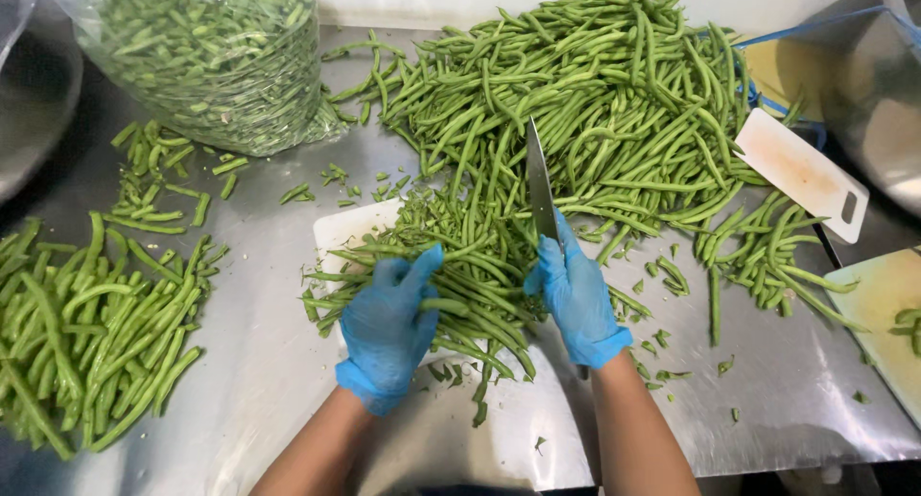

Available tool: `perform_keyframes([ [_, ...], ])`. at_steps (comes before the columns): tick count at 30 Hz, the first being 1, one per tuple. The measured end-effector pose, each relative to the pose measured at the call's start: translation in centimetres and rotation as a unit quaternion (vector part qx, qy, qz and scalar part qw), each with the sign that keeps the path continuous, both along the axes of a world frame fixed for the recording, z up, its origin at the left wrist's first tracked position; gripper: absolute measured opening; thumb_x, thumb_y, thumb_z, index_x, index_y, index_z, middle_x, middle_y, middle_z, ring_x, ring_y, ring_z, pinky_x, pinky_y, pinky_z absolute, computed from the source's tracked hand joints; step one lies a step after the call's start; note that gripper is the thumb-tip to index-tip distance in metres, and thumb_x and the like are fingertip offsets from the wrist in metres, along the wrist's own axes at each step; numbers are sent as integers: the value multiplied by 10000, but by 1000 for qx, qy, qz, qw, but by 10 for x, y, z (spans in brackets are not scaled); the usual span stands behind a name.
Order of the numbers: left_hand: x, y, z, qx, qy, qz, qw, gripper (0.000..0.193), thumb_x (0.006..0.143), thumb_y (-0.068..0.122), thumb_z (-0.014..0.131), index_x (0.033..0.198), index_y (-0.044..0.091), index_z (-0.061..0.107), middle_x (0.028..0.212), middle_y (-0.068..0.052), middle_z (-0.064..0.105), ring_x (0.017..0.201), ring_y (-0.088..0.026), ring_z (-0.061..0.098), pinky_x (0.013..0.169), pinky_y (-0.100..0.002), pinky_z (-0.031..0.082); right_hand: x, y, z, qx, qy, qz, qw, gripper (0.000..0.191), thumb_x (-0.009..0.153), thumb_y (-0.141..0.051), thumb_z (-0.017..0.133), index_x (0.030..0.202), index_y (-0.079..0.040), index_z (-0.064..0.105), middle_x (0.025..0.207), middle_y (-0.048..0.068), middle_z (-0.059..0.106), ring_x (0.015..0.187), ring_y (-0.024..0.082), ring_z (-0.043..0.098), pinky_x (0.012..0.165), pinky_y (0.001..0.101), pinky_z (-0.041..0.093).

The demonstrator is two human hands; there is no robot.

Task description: The person trims the ends off green beans at a stainless steel prep table, holding a knife in one hand and a bundle of beans in the other, cutting off the stem ends and letting trimmed pieces fall aside. They repeatedly gather more beans from the pile and continue trimming, while other workers trim beans at the same table.

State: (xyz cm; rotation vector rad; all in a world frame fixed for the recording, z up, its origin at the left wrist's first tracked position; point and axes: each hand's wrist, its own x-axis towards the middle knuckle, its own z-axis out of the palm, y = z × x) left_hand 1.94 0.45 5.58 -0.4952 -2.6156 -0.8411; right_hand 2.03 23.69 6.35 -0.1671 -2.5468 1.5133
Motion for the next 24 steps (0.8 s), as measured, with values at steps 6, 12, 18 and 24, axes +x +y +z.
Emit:
perform_keyframes([
  [6, -46, 48, -25, -175, 76, 10, 981, 404, 856, 63, 649, 1253, 129, 680, 952, -89, 648, 609, -263, 691, 560, -440, 543, -12, 13, -2, 14, -18, -7, 1000, 573, 1030, -507, 414, 1482, -169, 514, 613, 26, 671, 520, 108, 589, 531, 293, 473],
  [12, -59, 45, -34, -226, 37, -11, 973, 95, 906, 75, 645, 968, 146, 662, 970, -94, 650, 762, -303, 710, 648, -442, 568, -15, 15, -9, -75, -88, 17, 993, 531, 1074, -502, 447, 1290, -74, 677, 651, 27, 681, 527, 109, 517, 522, 302, 428],
  [18, -14, 11, -7, -9, -26, -76, 997, 318, 820, 118, 713, 1137, 120, 685, 1039, -121, 651, 802, -380, 682, 663, -492, 546, -12, 10, -13, 0, 8, 102, 995, 530, 1044, -499, 410, 1352, -143, 654, 614, 20, 662, 540, 113, 539, 553, 308, 466],
  [24, -7, 9, -4, 58, -28, -116, 991, 343, 838, 114, 736, 1170, 89, 651, 1070, -143, 633, 854, -396, 671, 694, -484, 538, -7, 4, -13, 14, -14, 100, 995, 538, 1044, -533, 406, 1089, -79, 691, 613, 23, 650, 529, 117, 567, 529, 296, 470],
])
